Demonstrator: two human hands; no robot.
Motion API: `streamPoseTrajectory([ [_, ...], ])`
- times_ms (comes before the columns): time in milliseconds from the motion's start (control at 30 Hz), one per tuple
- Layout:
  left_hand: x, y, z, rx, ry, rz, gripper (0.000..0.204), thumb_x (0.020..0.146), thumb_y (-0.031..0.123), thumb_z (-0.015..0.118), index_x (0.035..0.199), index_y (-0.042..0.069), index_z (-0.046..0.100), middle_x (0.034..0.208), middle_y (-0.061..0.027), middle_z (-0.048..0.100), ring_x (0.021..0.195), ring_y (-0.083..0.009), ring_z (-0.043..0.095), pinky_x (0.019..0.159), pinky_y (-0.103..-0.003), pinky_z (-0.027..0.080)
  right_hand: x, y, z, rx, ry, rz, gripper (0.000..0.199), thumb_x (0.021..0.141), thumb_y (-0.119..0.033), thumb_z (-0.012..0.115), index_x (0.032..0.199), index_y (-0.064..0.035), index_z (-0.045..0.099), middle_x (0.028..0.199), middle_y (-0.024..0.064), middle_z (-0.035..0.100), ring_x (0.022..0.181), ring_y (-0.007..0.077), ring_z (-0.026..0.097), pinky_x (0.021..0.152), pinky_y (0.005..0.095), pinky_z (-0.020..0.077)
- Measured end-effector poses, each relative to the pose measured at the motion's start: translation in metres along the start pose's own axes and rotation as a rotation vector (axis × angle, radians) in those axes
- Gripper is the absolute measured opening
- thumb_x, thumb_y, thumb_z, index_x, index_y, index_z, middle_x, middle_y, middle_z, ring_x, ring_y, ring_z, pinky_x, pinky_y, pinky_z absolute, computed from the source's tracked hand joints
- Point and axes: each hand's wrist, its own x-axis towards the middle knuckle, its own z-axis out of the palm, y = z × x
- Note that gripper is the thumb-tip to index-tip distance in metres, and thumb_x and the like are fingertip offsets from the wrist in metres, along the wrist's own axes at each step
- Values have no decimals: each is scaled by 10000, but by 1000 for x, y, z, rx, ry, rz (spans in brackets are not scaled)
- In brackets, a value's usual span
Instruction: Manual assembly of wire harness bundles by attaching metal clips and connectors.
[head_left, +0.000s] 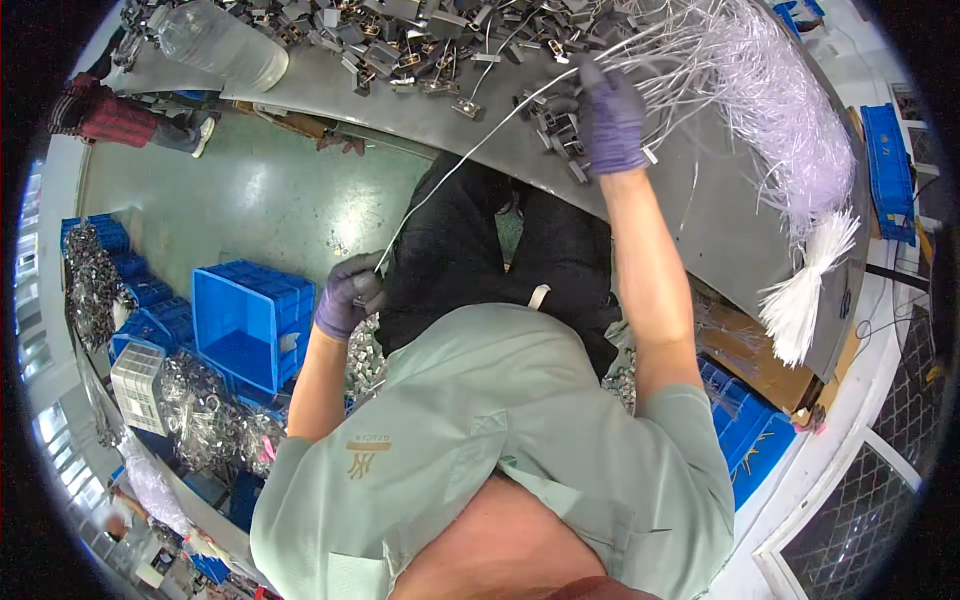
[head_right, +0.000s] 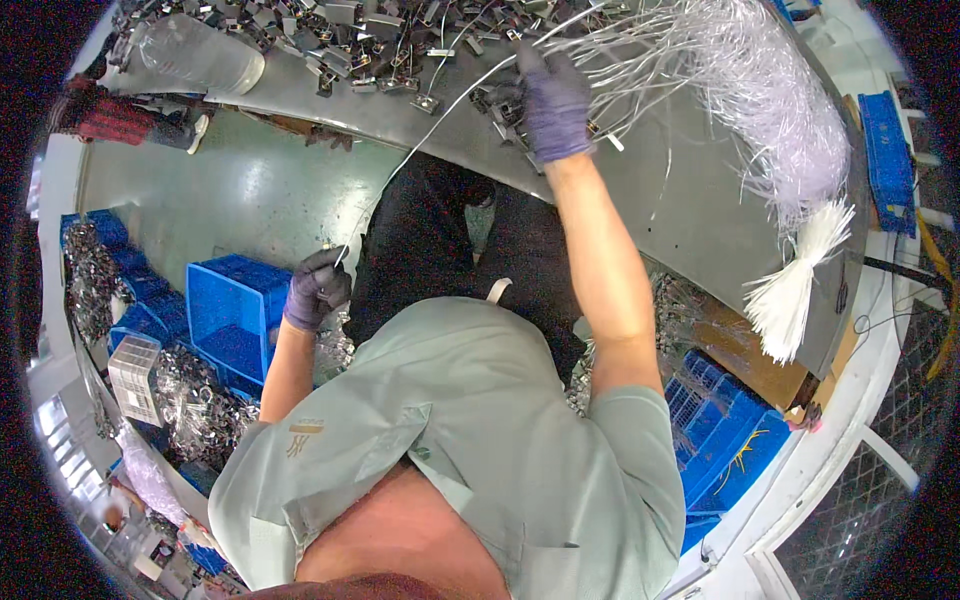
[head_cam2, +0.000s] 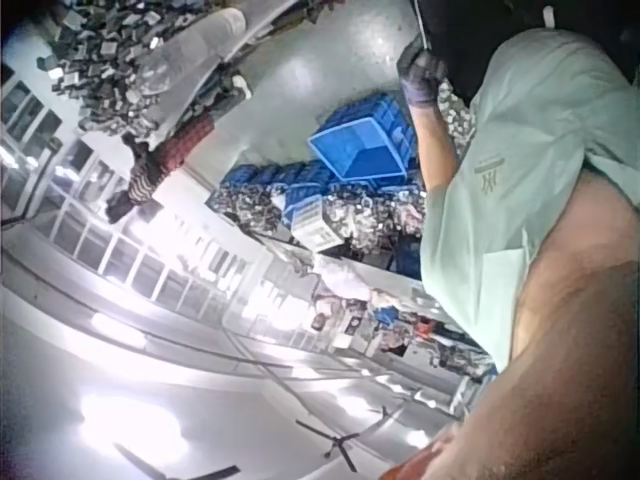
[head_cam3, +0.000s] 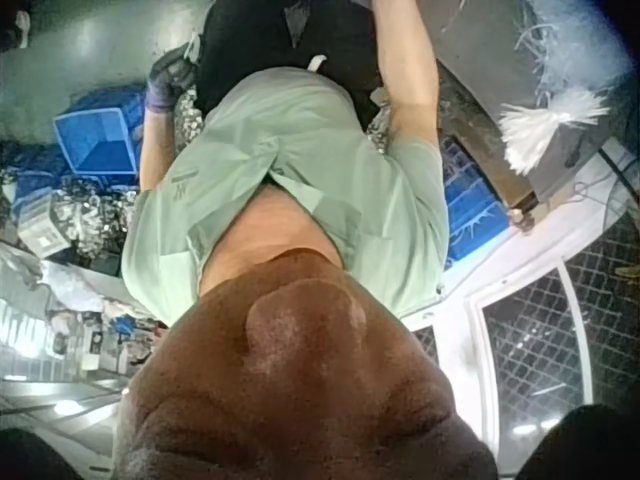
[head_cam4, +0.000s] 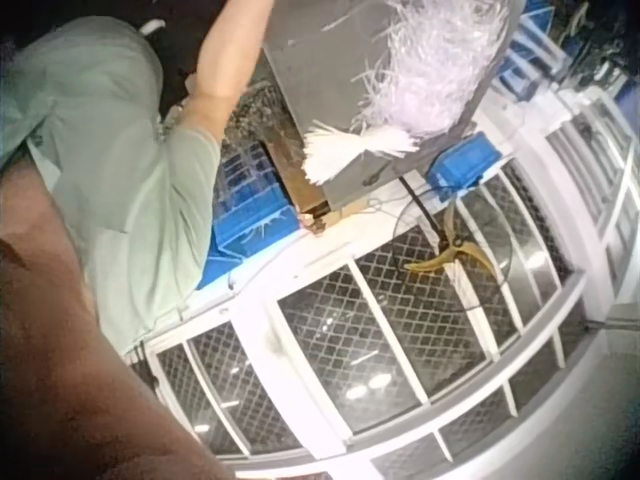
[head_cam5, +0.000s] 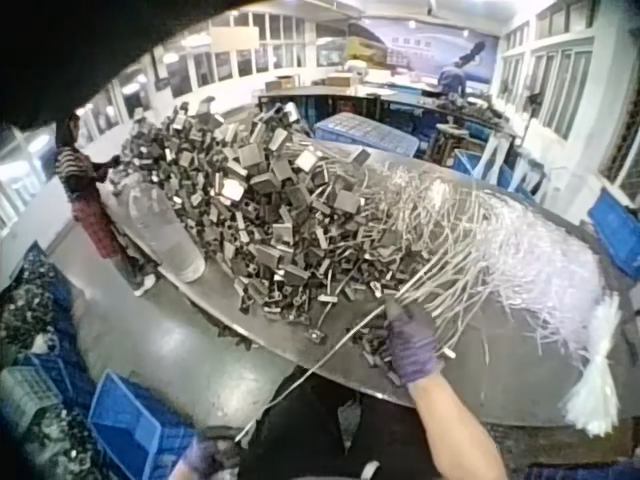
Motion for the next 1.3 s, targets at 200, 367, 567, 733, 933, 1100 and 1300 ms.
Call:
streamPoseTrajectory([
  [200,42,17,46,24,-177,41,438,780,230,635,1134,-18,566,583,13,415,434,-65,353,396,-220,265,-29,23,27,-482,-405,-434,395,875,-324,574,998,52,574,798,156,641,639,205,652,540,282,519],
  [367,70,31,80,111,-127,118,443,842,312,592,1126,-20,516,714,-4,509,497,-57,419,407,-203,310,-53,36,40,-187,-328,15,297,893,-236,564,950,55,585,801,152,648,611,190,647,509,269,502],
  [567,95,39,105,97,-59,183,418,841,292,583,1115,-21,544,725,-5,502,554,-60,437,491,-207,348,-33,30,20,-383,-250,-192,285,894,-237,565,934,44,586,744,137,644,550,177,614,503,268,499],
  [733,116,42,115,247,-10,297,388,839,264,579,1094,-27,570,716,-10,508,640,-69,465,588,-216,380,-20,18,-8,-653,-324,-606,294,861,-247,609,891,46,600,742,128,643,572,177,614,507,277,499],
  [933,136,46,139,135,-17,314,332,850,205,563,1081,-33,554,677,12,461,539,-73,427,464,-208,344,-35,-9,1,-806,-230,-701,298,858,-257,617,906,37,611,711,98,638,540,157,597,497,266,483],
  [1100,158,35,166,-29,4,307,314,842,215,564,1067,-4,562,682,-8,491,518,-73,427,461,-209,352,-53,-10,25,-378,-242,-63,376,843,-369,589,854,4,633,734,184,608,695,301,610,649,372,469],
  [1300,209,27,173,745,141,845,336,828,232,643,1075,18,565,861,-77,618,744,-168,583,646,-289,483,2,-18,-43,-402,-196,152,313,847,-278,608,907,29,606,691,125,616,582,180,616,531,319,496],
])
